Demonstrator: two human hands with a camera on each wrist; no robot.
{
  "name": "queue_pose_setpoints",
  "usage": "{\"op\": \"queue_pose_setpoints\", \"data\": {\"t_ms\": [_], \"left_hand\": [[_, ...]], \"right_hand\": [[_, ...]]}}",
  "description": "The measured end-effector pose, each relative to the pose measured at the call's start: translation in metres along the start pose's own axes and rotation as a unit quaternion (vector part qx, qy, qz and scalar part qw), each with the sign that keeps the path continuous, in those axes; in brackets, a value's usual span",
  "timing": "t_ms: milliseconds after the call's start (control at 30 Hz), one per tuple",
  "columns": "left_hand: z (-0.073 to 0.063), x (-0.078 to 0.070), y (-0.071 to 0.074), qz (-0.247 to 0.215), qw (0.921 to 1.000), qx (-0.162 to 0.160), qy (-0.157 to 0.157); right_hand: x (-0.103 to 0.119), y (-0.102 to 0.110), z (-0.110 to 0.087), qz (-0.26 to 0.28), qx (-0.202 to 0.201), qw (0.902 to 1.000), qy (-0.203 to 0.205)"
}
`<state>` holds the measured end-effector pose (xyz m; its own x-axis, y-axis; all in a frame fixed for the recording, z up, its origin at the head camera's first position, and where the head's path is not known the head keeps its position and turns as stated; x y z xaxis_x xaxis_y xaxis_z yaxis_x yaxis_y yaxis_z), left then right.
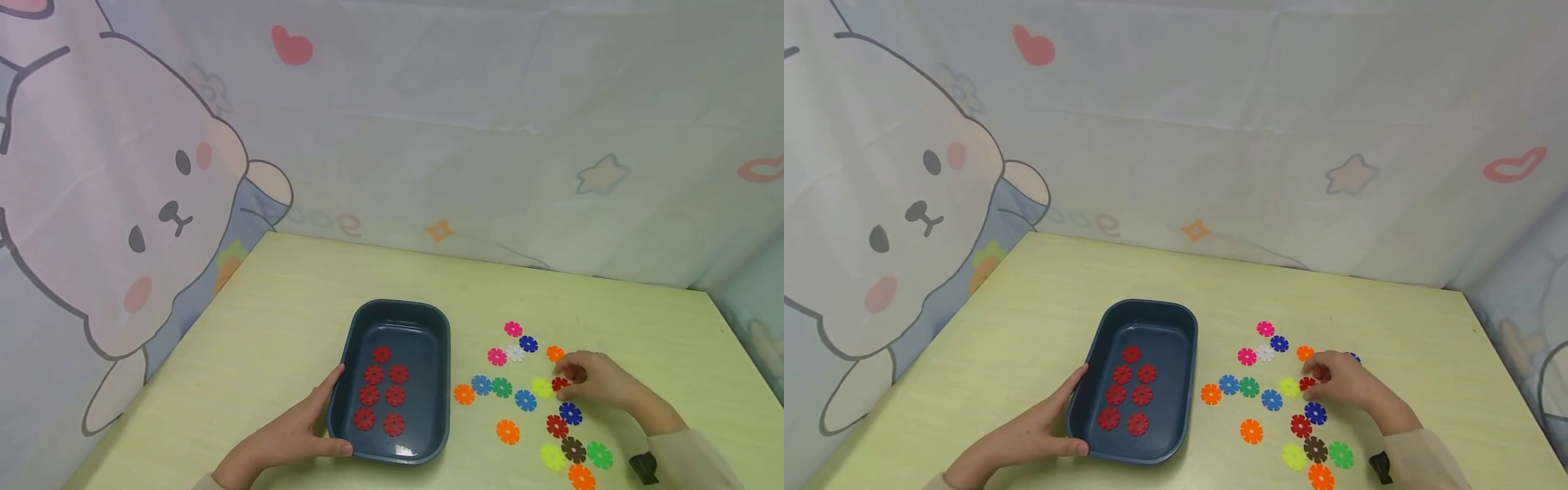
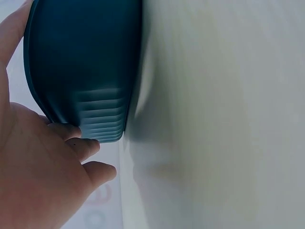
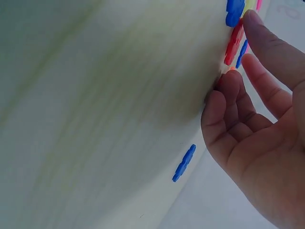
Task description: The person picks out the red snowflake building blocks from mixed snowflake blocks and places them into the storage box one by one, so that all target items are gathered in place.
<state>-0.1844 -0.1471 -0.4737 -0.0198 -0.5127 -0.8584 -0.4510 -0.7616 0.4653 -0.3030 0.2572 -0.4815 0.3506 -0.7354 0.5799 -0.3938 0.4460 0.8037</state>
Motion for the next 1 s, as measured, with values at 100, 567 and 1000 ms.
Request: {"op": "queue_pose_setpoints", "data": {"t_ms": [100,567,1000], "left_hand": [[0.0001,0.0001,0.0002,0.002,1.0,-0.001,0.0],[0.0004,-0.0005,0.0001,-0.002,1.0,0.003,0.003],[0.0001,0.0004,0.0001,0.001,1.0,0.001,0.005]], "right_hand": [[-0.0005,0.0,-0.0003,-0.004,-0.003,1.0,0.008],[-0.0002,-0.0005,-0.0005,-0.012,-0.007,0.9999,0.009],[-0.0025,-0.0009,0.0,-0.001,-0.01,0.9999,0.002]]}}
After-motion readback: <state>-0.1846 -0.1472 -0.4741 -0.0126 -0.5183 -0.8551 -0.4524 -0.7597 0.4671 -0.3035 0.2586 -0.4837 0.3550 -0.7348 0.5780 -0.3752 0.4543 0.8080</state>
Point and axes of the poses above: each hand's wrist, its own z-axis towards the middle knuckle, its own y-axis out of the back of the hand, x = y × z, the point moved 10 cm from there along z, towards the middle knuckle, and after that the axes turned 4 degrees about y, right-handed, at the moved point
